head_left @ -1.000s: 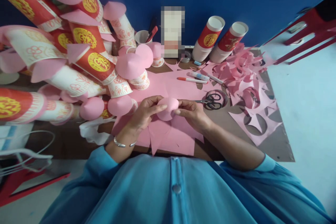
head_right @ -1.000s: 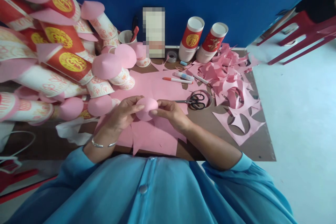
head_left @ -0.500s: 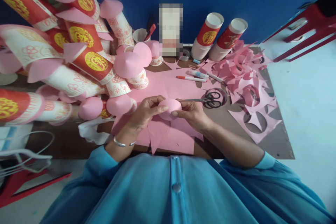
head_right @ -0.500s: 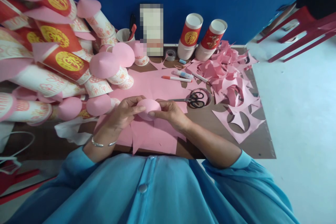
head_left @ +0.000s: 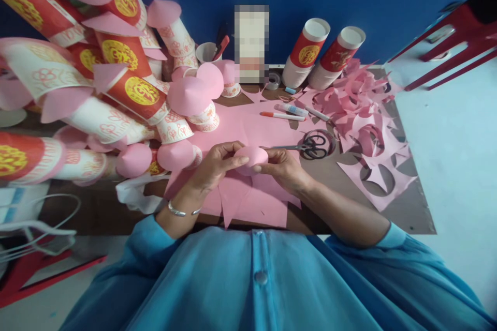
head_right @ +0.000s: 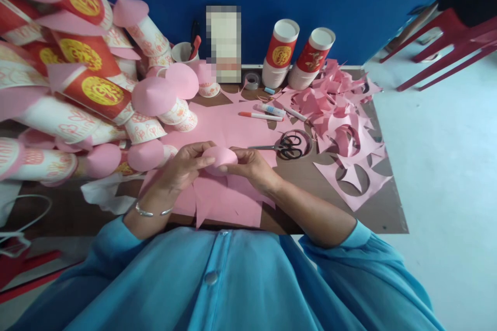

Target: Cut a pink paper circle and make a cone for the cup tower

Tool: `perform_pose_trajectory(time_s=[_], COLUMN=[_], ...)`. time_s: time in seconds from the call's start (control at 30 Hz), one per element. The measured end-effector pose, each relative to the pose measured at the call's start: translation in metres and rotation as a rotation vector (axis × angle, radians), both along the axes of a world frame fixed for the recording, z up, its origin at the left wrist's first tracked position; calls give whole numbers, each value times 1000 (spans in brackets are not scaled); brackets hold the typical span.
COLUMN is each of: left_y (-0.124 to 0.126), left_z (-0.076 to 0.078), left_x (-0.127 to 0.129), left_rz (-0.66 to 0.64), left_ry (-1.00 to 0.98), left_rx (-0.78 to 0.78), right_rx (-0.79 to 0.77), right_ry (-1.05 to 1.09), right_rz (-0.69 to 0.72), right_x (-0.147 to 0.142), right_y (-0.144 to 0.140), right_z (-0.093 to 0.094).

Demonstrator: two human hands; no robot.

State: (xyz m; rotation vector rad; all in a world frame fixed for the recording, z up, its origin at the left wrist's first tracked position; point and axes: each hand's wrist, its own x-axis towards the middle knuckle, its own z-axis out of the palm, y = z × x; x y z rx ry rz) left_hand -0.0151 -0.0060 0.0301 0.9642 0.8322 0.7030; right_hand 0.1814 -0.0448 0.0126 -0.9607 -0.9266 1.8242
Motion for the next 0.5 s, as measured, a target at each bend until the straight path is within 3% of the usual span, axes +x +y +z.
perform_pose_trajectory(time_s=[0.3, 0.5], left_y=[1, 0], left_z=[1, 4], left_x=[0, 0], left_rz=[41, 46], left_ry=[-33, -43], left_rx=[-65, -100], right_rx=[10, -35], right_ry=[47, 61], right_rz=[35, -40], right_x=[0, 0], right_y=[1, 2], right_z=[2, 6])
